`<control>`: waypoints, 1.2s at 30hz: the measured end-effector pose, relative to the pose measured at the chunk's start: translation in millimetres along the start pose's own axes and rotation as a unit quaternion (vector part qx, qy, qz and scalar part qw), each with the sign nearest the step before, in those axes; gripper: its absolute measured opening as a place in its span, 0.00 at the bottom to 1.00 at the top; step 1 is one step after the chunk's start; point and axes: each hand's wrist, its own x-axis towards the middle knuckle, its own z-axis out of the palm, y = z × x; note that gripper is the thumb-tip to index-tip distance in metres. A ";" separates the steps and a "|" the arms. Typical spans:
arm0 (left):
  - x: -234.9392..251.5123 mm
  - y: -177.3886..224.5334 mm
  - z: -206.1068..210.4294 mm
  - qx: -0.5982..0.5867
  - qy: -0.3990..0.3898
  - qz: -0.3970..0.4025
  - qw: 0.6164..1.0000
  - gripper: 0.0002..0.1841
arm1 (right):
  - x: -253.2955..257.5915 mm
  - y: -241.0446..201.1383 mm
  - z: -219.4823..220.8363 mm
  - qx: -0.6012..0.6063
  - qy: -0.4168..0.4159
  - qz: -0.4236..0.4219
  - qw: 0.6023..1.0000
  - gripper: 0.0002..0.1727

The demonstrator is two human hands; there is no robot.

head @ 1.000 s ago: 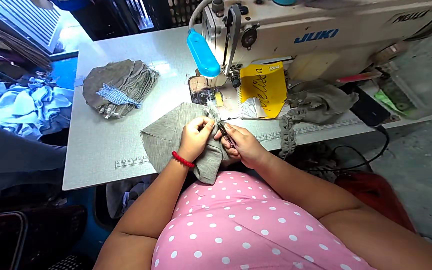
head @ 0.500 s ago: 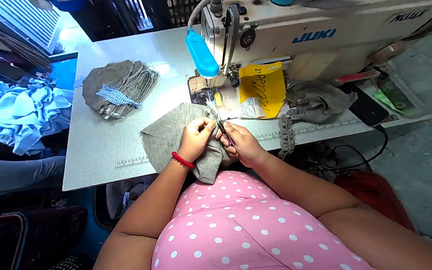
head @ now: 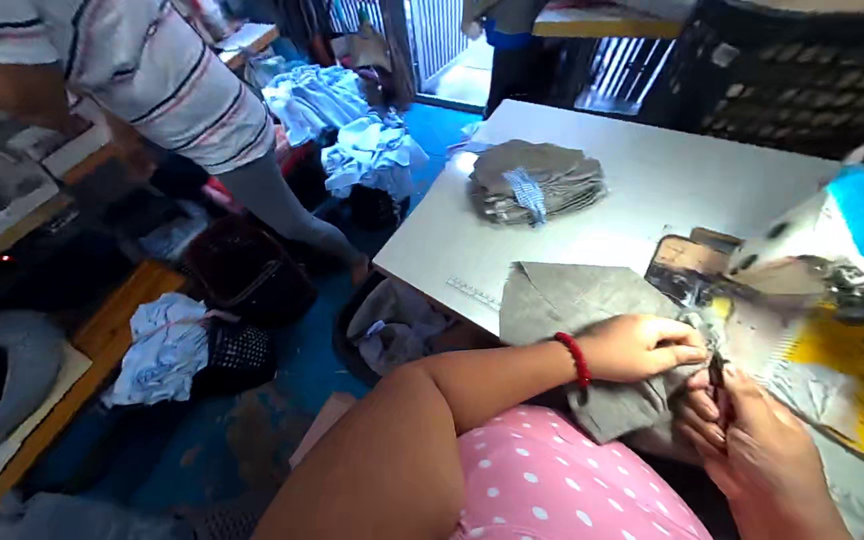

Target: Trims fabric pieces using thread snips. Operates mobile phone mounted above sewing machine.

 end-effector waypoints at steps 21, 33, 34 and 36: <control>-1.2 22.8 -23.6 0.197 -0.021 -0.049 0.979 0.12 | 18.0 11.2 -24.5 -0.284 0.125 -0.243 0.919 0.09; 22.3 9.1 4.6 0.101 -0.024 -0.127 0.986 0.09 | 19.0 9.9 -35.2 -0.231 0.142 -0.228 0.935 0.06; 21.7 8.0 6.7 0.112 -0.028 -0.120 0.986 0.10 | 17.9 11.6 -38.2 -0.240 0.137 -0.238 0.931 0.07; 16.3 5.3 4.8 0.138 -0.039 -0.106 0.984 0.12 | 18.4 15.5 -37.1 -0.268 0.124 -0.264 0.918 0.10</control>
